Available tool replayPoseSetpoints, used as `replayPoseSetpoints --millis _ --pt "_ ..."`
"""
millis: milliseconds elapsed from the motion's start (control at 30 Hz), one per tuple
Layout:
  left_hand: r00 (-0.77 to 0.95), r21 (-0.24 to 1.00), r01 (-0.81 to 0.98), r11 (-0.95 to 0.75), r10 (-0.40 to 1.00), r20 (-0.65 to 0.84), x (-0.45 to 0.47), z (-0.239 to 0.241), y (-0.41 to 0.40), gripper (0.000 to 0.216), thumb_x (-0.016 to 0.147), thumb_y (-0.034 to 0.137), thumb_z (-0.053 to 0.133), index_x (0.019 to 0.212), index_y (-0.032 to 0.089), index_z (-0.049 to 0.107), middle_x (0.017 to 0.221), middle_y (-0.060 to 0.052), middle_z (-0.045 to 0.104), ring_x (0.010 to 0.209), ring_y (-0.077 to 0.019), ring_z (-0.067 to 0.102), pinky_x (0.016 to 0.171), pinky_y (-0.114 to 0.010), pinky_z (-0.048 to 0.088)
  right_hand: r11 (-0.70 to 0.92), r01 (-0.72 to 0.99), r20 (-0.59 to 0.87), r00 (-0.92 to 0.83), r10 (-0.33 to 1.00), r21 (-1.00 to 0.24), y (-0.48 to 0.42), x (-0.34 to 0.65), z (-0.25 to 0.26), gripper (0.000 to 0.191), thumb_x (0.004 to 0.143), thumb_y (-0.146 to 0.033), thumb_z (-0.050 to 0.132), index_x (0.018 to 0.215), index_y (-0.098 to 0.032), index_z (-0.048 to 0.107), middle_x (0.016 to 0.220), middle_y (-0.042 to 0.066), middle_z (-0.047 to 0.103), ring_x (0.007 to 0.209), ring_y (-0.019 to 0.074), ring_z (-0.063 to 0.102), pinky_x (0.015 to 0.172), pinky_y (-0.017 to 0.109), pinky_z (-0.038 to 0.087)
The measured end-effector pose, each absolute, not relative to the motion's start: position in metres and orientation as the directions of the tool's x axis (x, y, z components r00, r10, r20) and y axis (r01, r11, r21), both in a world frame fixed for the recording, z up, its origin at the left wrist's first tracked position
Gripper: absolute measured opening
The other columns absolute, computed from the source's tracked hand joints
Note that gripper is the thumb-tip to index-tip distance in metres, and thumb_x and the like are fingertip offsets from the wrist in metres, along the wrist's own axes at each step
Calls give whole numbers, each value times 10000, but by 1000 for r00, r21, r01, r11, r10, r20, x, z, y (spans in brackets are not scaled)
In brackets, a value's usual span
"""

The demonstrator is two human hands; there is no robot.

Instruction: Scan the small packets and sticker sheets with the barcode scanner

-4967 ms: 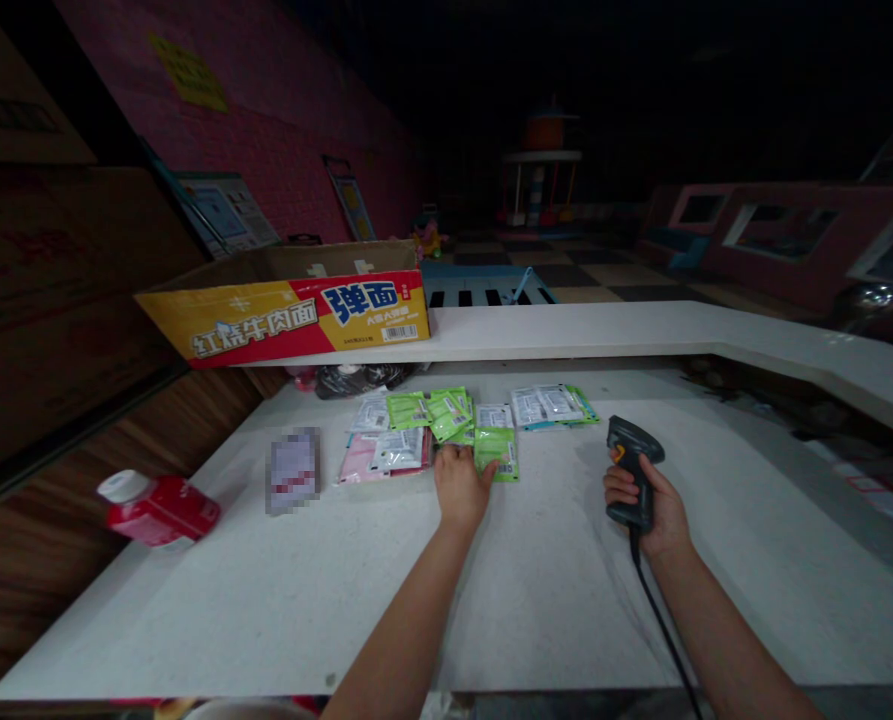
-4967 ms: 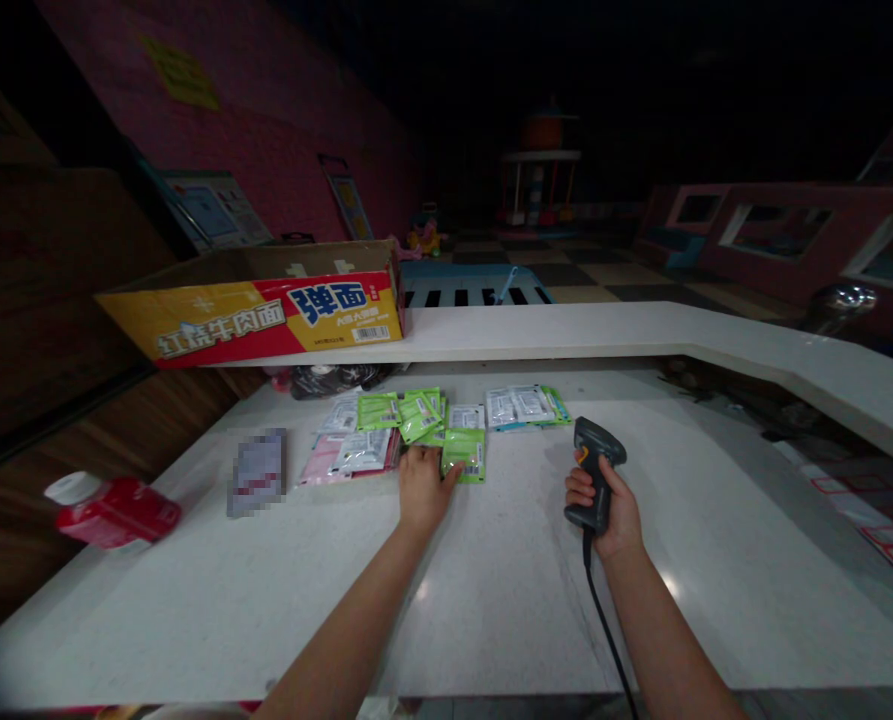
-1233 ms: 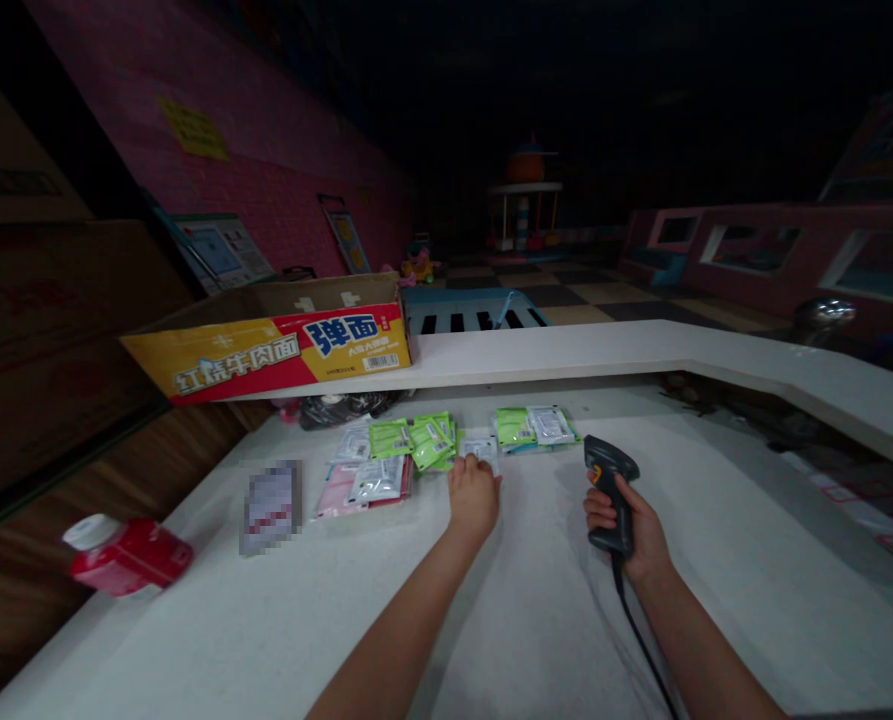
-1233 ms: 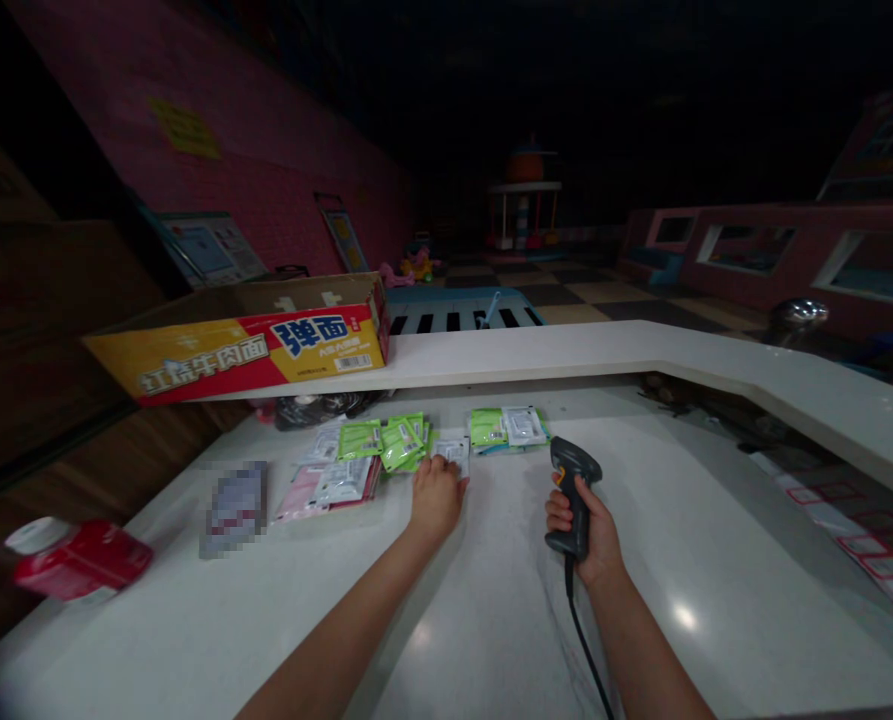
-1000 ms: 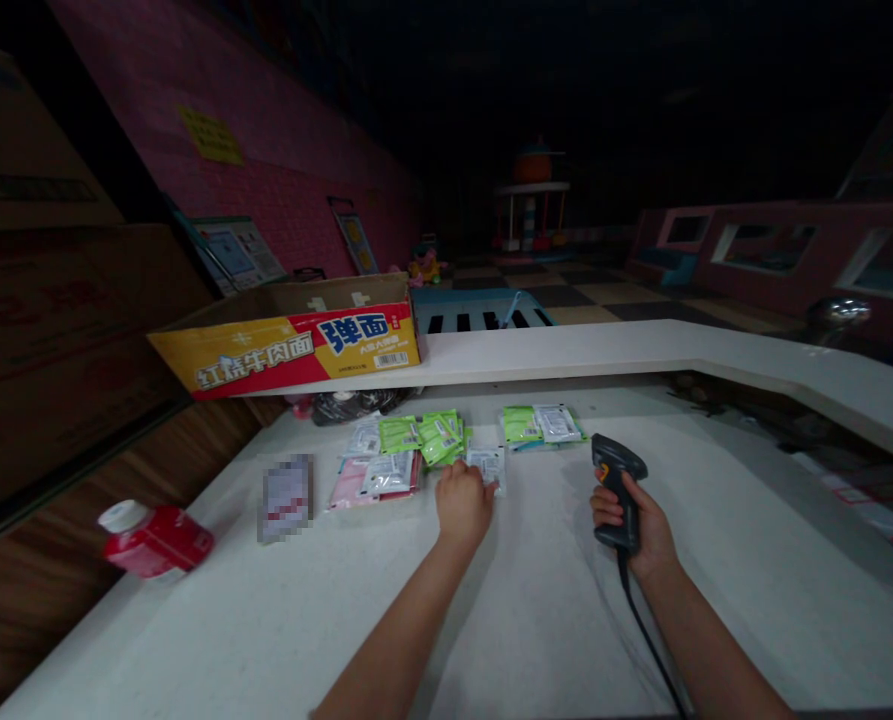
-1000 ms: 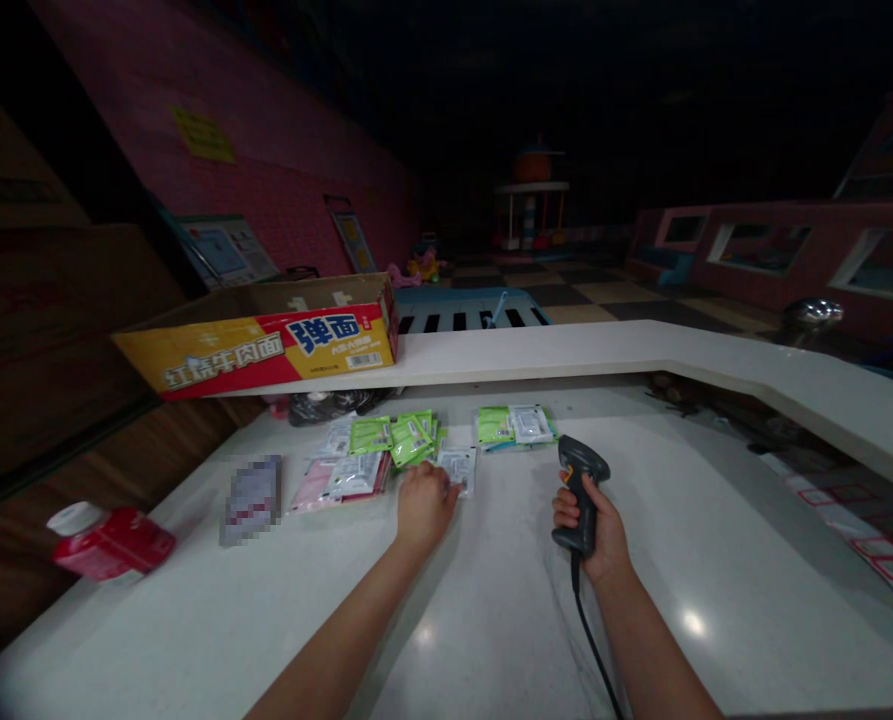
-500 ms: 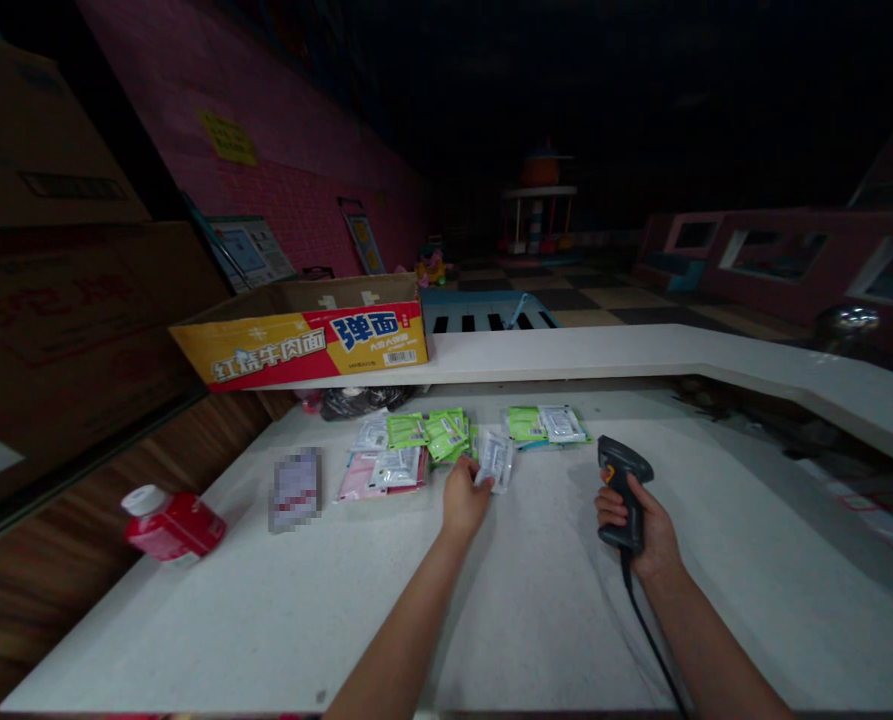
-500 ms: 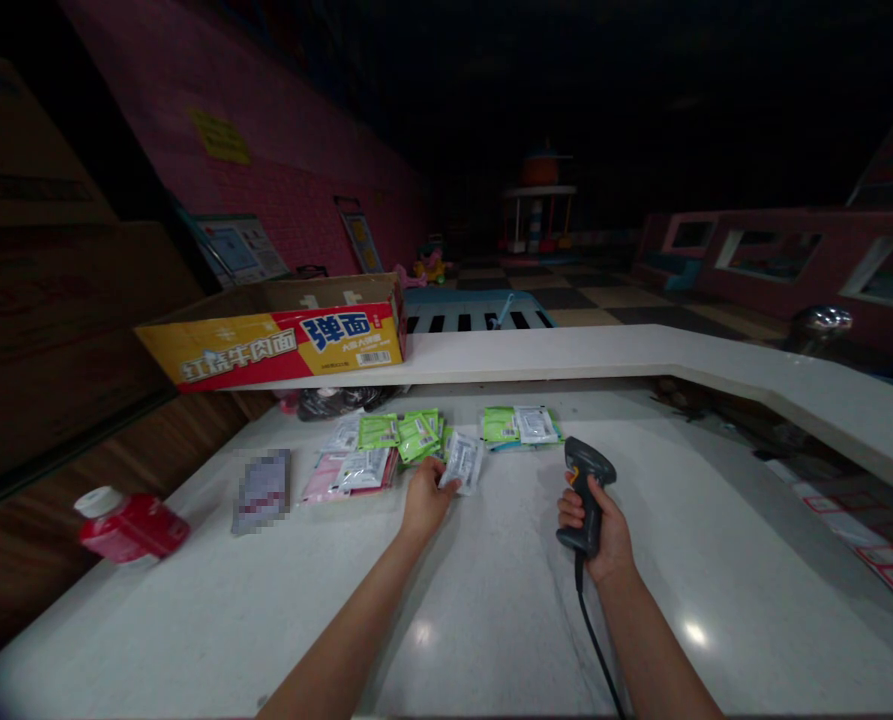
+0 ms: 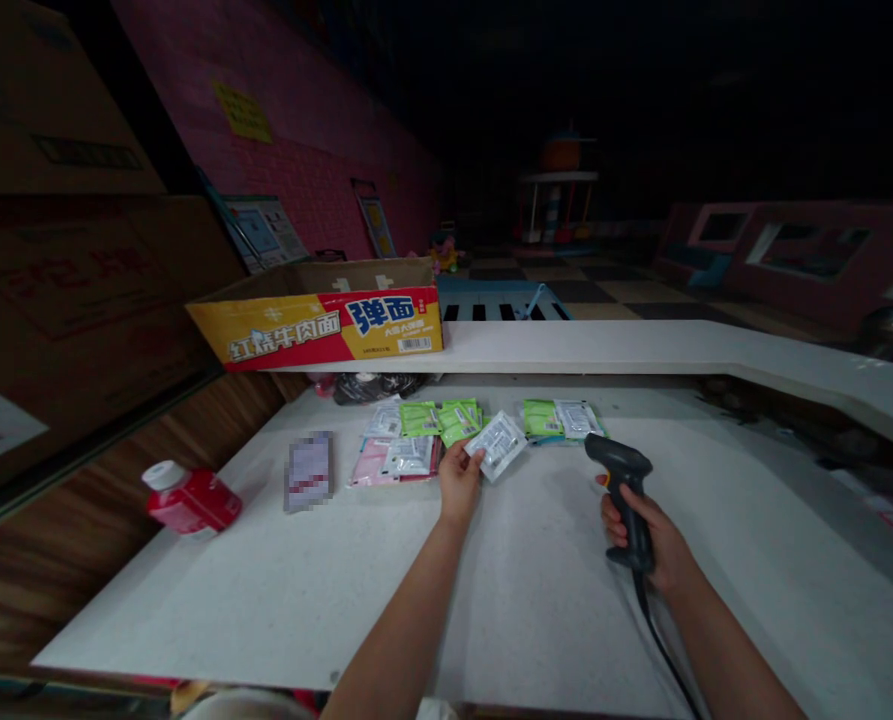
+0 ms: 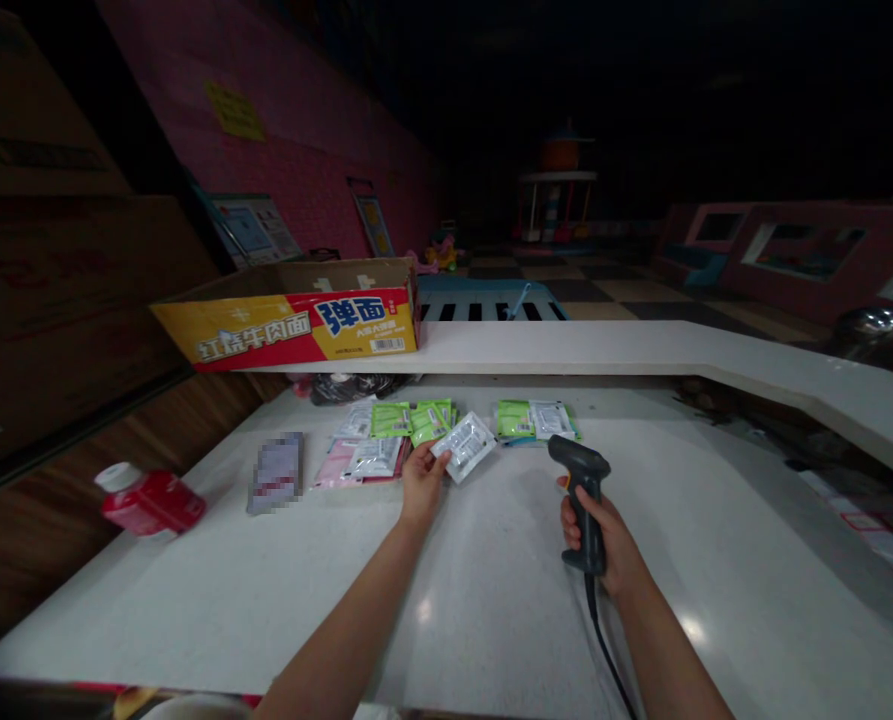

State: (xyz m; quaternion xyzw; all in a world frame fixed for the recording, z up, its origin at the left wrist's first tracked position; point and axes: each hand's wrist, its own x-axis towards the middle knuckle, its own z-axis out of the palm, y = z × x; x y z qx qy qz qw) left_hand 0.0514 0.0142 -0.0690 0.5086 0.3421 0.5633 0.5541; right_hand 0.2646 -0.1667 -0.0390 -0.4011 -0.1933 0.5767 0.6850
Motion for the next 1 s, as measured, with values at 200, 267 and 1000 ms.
replayPoseSetpoints --millis 200,267,1000 --pt "133 957 -213 -197 964 228 51 -79 20 369 745 444 727 948 147 643 897 -90 742 826 -216 699 759 -307 542 -123 -421 -207 161 965 -899 -178 246 -29 453 748 -469 772 1069 -184 627 587 -37 536 419 79 437 354 182 333" --pt "133 958 -178 -223 960 248 51 -82 20 319 764 418 716 931 154 649 889 -87 740 821 -216 696 753 -308 541 -159 -335 -211 126 969 -929 -183 241 -23 473 758 -480 757 1099 -185 613 584 -43 530 412 79 433 357 190 336" --pt "140 955 -28 -294 945 295 49 -82 20 220 803 334 642 940 161 629 861 -77 712 804 -209 674 727 -294 519 -283 8 -280 105 954 -959 -205 220 12 511 744 -549 708 1052 -178 539 530 -97 473 390 77 409 366 214 368"
